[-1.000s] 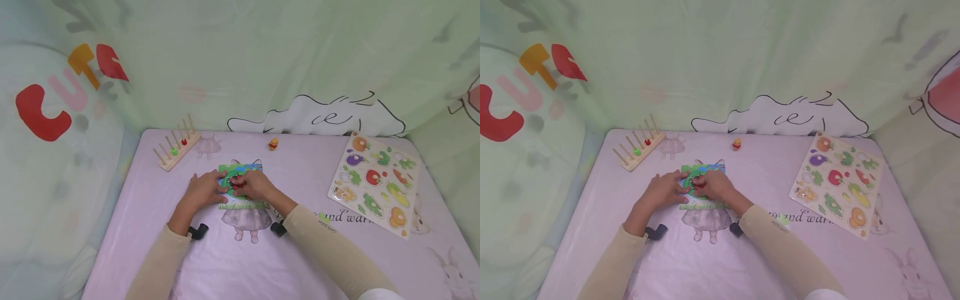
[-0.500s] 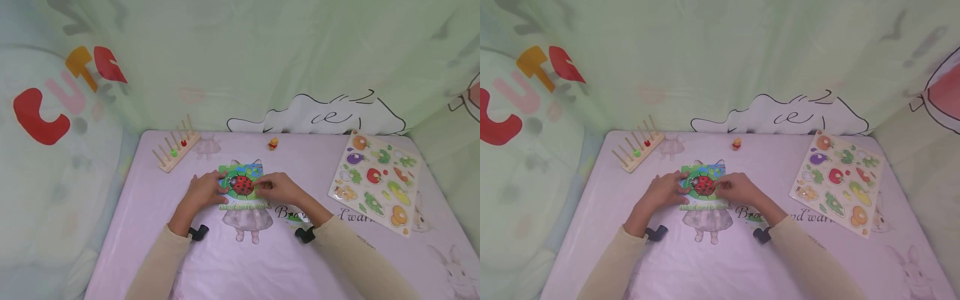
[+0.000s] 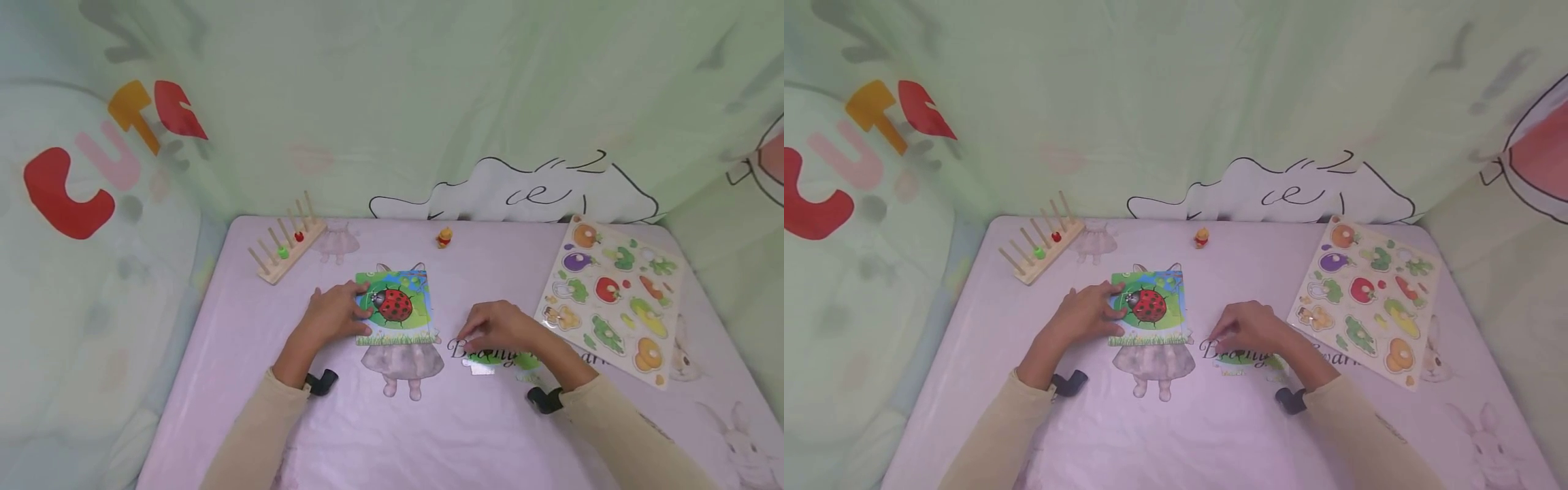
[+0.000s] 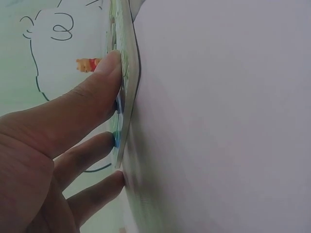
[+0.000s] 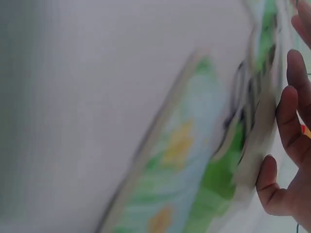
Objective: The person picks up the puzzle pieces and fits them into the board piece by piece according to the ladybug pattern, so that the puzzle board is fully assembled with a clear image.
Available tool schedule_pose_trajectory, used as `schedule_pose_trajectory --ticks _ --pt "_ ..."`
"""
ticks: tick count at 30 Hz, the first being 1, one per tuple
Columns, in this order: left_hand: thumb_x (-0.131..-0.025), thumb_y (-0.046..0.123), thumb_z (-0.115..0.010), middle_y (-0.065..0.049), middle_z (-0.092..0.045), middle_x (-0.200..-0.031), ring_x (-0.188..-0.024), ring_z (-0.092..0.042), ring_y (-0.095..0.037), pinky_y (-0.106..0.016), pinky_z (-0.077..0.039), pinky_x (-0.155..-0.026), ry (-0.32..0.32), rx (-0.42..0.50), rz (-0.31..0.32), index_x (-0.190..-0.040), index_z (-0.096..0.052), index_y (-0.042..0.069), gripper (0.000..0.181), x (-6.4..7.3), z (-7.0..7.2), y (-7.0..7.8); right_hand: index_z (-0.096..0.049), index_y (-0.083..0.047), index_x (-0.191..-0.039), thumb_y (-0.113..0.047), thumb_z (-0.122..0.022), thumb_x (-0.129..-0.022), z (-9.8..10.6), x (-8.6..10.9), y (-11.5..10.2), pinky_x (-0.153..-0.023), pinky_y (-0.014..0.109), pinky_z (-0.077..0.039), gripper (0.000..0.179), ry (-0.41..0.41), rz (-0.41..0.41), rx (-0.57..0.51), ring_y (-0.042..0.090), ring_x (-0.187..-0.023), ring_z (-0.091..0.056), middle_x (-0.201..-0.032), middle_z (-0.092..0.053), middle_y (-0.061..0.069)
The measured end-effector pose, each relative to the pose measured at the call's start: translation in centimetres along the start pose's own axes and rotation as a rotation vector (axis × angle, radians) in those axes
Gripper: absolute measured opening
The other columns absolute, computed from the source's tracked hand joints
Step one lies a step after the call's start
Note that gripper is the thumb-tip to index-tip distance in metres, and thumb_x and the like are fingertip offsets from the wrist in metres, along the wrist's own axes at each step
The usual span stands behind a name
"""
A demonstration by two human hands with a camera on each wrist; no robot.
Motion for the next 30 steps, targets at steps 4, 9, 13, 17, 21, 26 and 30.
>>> schedule_pose_trajectory --ticks 4,9,13,17,21,26,30 --pt "-0.077 0.044 -0.088 0.007 -0.050 -0.157 -0.150 -0.040 -0.026 -0.078 -0.024 -0.113 0.000 -0.007 -0.003 -0.115 -0.079 0.028 0.042 0.0 -0.1 0.0 -0.084 -0.033 -0.092 -0.028 -0.091 -0.075 0.0 0.7 0.5 -0.083 0.034 -0.039 0.019 -0.029 -0.023 0.045 0.008 -0.091 -0.056 -0.093 -0.069 -0.016" --pt "-0.077 0.044 -0.088 0.007 -0.049 -0.157 -0.151 -0.039 -0.026 -0.077 -0.024 -0.114 -0.007 0.003 0.000 -0.116 -0.078 0.029 0.043 0.0 -0.1 0.1 -0.082 -0.039 -0.094 -0.029 -0.092 -0.072 -0.1 1.2 1.0 -0.089 0.044 -0.036 0.026 -0.060 -0.021 0.084 0.010 -0.101 -0.056 -0.097 -0.065 -0.019" --pt "-0.077 0.044 -0.088 0.007 -0.049 -0.157 -0.151 -0.039 -0.026 -0.077 -0.024 -0.114 -0.004 0.007 -0.004 -0.117 -0.078 0.029 0.044 0.0 -0.1 0.1 -0.080 -0.040 -0.092 -0.028 -0.093 -0.071 0.0 1.5 1.2 -0.089 0.045 -0.035 0.028 -0.070 0.005 0.098 0.011 -0.104 -0.053 -0.099 -0.063 -0.018" --pt "-0.077 0.044 -0.088 0.007 -0.050 -0.157 -0.151 -0.039 -0.026 -0.077 -0.023 -0.113 0.000 0.008 -0.002 -0.117 -0.078 0.029 0.044 -0.1 -0.2 0.0 -0.079 -0.041 -0.092 -0.026 -0.094 -0.069 0.0 1.6 1.4 -0.089 0.042 -0.035 0.031 -0.078 0.024 0.096 0.010 -0.103 -0.050 -0.100 -0.061 -0.017" --pt "-0.076 0.043 -0.089 0.006 -0.050 -0.157 -0.151 -0.039 -0.027 -0.078 -0.023 -0.113 0.003 0.014 0.005 -0.116 -0.079 0.028 0.044 -0.1 -0.2 0.0 -0.079 -0.041 -0.093 -0.022 -0.093 -0.070 -0.1 1.6 1.5 -0.089 0.043 -0.035 0.033 -0.083 0.041 0.094 0.009 -0.103 -0.049 -0.101 -0.059 -0.017" --pt "-0.076 0.043 -0.088 0.006 -0.050 -0.157 -0.150 -0.040 -0.027 -0.078 -0.023 -0.113 0.005 0.012 -0.001 -0.115 -0.079 0.028 0.043 0.0 0.0 0.0 -0.078 -0.041 -0.092 -0.019 -0.093 -0.070 -0.2 1.6 1.5 -0.090 0.045 -0.032 0.034 -0.086 0.049 0.092 0.008 -0.102 -0.048 -0.100 -0.059 -0.017" --pt "-0.077 0.043 -0.088 0.006 -0.050 -0.157 -0.149 -0.042 -0.028 -0.078 -0.024 -0.112 0.010 0.010 -0.016 -0.114 -0.079 0.027 0.041 0.2 0.2 0.1 -0.075 -0.041 -0.091 -0.018 -0.091 -0.071 -0.1 1.5 1.4 -0.090 0.047 -0.029 0.035 -0.098 0.046 0.085 0.008 -0.104 -0.049 -0.101 -0.059 -0.018"
Point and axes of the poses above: each hand's wrist, its own x-axis away from the middle knuckle, its own z-axis out of the back of the hand, y = z × x, the point moved 1 cm from there along -x, towards the middle knuckle
